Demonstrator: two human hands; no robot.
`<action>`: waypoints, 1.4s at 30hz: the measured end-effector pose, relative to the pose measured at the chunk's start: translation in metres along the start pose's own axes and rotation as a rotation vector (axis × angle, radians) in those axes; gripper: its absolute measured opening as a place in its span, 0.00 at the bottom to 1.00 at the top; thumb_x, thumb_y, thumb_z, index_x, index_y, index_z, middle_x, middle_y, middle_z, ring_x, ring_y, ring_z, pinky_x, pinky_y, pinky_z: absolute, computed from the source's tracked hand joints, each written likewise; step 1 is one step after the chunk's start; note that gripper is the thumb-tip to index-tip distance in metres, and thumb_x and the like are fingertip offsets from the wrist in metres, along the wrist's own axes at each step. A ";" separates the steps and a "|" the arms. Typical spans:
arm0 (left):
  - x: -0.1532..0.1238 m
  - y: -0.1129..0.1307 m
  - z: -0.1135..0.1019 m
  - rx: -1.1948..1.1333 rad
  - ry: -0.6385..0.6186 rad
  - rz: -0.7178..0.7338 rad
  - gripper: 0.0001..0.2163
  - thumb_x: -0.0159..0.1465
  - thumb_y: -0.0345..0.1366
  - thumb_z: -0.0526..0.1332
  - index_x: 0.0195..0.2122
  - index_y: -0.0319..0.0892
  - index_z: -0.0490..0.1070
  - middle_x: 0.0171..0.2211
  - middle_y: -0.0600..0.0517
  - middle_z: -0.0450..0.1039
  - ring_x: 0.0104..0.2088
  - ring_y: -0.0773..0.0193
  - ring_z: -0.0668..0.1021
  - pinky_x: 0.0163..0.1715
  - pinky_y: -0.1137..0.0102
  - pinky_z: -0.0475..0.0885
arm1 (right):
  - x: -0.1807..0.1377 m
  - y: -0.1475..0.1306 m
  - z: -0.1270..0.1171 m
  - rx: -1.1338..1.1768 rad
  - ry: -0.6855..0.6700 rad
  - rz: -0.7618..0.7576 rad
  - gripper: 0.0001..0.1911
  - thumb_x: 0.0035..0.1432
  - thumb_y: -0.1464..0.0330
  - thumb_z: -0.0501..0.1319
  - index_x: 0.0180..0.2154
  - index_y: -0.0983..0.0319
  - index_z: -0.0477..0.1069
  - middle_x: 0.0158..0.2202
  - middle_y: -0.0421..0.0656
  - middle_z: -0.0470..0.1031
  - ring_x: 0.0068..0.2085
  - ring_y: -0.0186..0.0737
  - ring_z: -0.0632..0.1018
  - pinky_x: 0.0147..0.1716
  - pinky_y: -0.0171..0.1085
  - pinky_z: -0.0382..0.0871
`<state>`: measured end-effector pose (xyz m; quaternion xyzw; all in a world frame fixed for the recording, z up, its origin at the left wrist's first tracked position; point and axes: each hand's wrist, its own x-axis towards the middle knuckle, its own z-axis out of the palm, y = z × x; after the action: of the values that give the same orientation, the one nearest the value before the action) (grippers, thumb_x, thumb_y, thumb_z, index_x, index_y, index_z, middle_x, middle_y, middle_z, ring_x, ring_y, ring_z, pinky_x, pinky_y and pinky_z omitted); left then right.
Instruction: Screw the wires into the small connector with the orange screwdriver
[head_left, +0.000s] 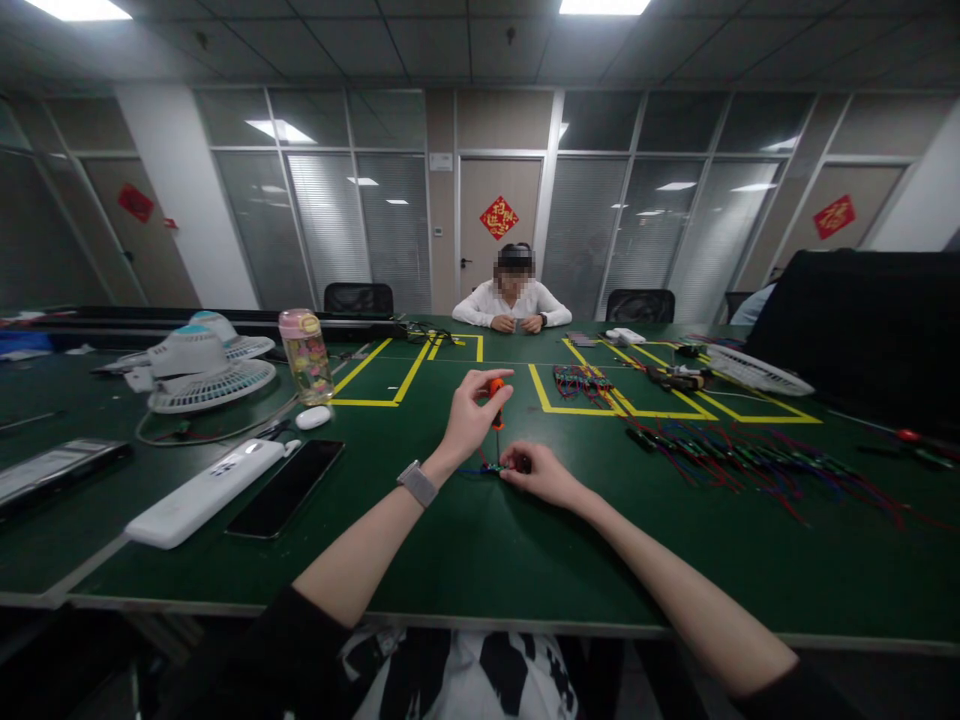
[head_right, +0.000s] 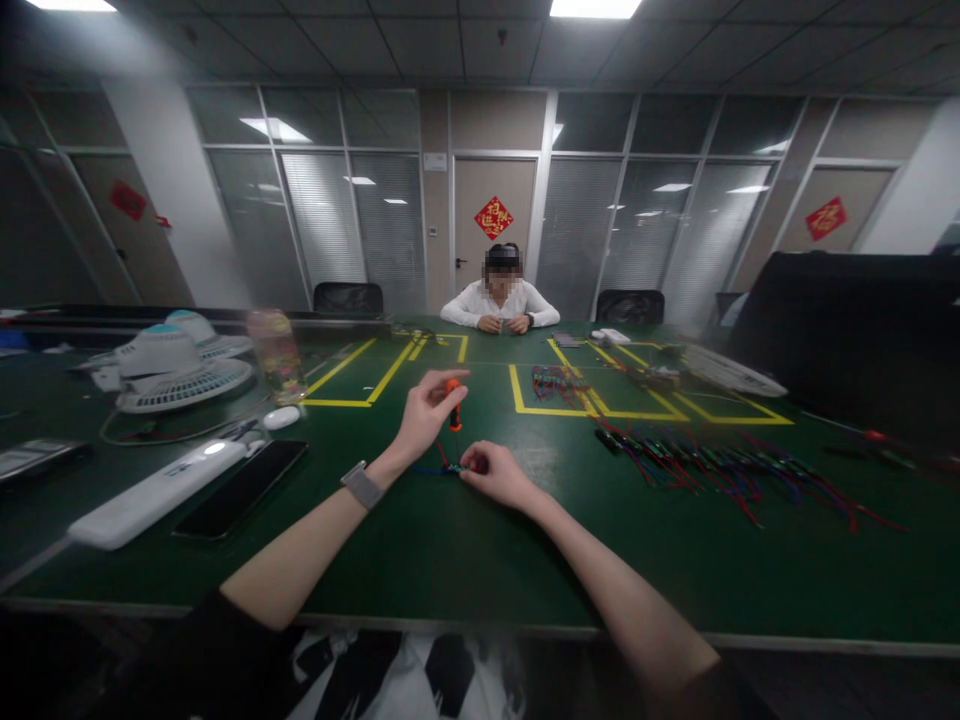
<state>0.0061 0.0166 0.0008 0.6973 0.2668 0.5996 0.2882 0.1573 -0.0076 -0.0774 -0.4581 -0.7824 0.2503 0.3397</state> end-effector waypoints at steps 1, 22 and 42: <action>0.000 0.000 0.000 0.020 0.013 0.013 0.13 0.59 0.38 0.60 0.44 0.43 0.74 0.40 0.49 0.69 0.39 0.65 0.73 0.39 0.72 0.69 | 0.000 0.001 0.000 0.000 0.000 -0.003 0.06 0.48 0.71 0.62 0.32 0.64 0.71 0.26 0.38 0.69 0.27 0.32 0.68 0.28 0.31 0.63; 0.001 -0.002 -0.001 -0.026 -0.030 -0.013 0.14 0.60 0.39 0.59 0.46 0.44 0.73 0.43 0.48 0.70 0.40 0.65 0.74 0.38 0.73 0.69 | -0.001 -0.001 -0.002 -0.014 -0.021 -0.023 0.06 0.51 0.71 0.60 0.34 0.64 0.71 0.26 0.38 0.67 0.27 0.31 0.68 0.28 0.30 0.61; -0.001 -0.003 0.001 0.000 0.010 0.018 0.13 0.58 0.39 0.60 0.43 0.43 0.74 0.40 0.49 0.70 0.38 0.66 0.74 0.38 0.73 0.69 | -0.001 -0.003 -0.002 -0.007 -0.012 0.006 0.06 0.49 0.73 0.61 0.33 0.65 0.71 0.26 0.38 0.67 0.26 0.31 0.67 0.27 0.31 0.61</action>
<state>0.0068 0.0181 -0.0021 0.6968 0.2620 0.6055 0.2813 0.1572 -0.0095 -0.0741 -0.4603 -0.7839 0.2511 0.3327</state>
